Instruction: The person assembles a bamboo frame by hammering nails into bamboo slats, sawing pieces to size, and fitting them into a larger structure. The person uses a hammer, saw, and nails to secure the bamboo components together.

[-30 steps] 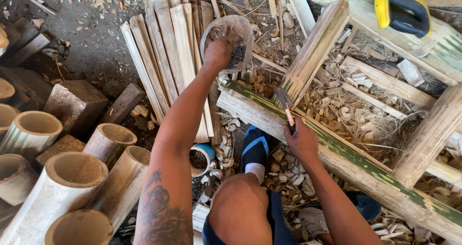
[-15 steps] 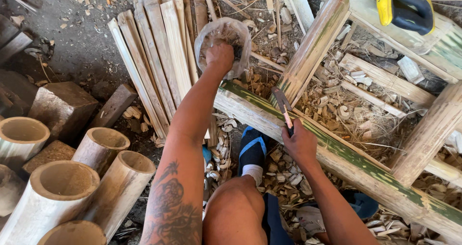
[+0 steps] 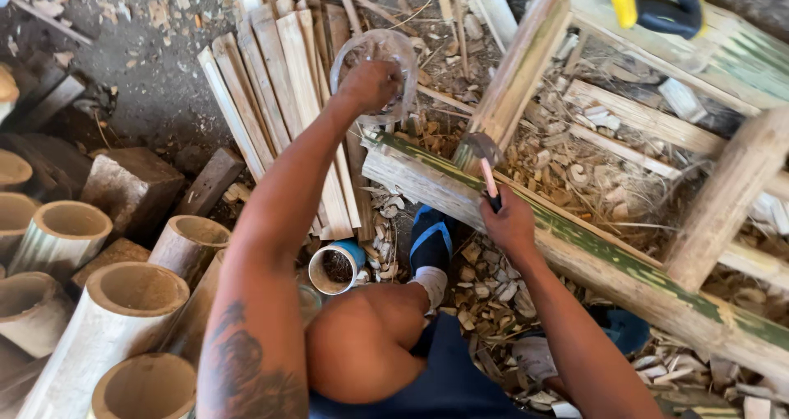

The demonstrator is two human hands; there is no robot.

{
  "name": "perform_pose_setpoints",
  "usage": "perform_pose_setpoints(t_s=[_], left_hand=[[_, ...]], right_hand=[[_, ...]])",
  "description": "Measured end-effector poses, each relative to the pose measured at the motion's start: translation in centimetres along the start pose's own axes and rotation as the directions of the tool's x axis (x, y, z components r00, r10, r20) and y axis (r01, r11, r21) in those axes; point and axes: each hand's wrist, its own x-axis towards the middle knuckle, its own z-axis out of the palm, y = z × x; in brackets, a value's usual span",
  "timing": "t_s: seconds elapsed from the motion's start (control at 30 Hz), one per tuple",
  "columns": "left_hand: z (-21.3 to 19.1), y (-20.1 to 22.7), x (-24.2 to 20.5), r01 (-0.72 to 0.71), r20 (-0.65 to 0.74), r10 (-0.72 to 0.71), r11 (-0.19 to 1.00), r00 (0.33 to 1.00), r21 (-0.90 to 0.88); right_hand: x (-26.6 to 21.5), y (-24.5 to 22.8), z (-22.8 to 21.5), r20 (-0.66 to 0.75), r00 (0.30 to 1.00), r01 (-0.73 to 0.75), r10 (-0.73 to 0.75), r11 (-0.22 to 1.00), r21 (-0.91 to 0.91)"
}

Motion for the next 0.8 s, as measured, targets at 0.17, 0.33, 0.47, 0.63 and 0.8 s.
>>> perform_pose_setpoints(t_s=[0.17,0.33,0.47,0.63,0.8], left_hand=[[1.6,7.3,-3.3,-0.213,-0.123,0.187,0.944,0.975,-0.253],[11.0,14.3,-4.8,-0.32,-0.166,0.288,0.92,0.943,-0.224],[17.9,16.9,-7.6,-0.343,-0.276,0.237,0.825,0.931,-0.45],[21.5,16.8,-8.2,-0.407,-0.334,0.249,0.701,0.909,-0.586],[21.9,15.9,-7.5,-0.427,-0.265,0.335,0.731,0.904,-0.532]], right_hand=[[1.5,2.7,0.5,0.043,0.995,-0.098,0.094,0.989,0.113],[1.6,3.8,-0.4,0.107,0.974,-0.225,0.198,0.861,0.457],[-0.7,4.1,-4.1,-0.007,0.959,-0.245,0.283,0.841,0.482],[-5.0,5.3,-8.5,-0.024,0.947,-0.295,0.321,0.894,0.336],[-8.9,4.9,-9.3,0.072,0.951,-0.308,0.302,0.888,0.34]])
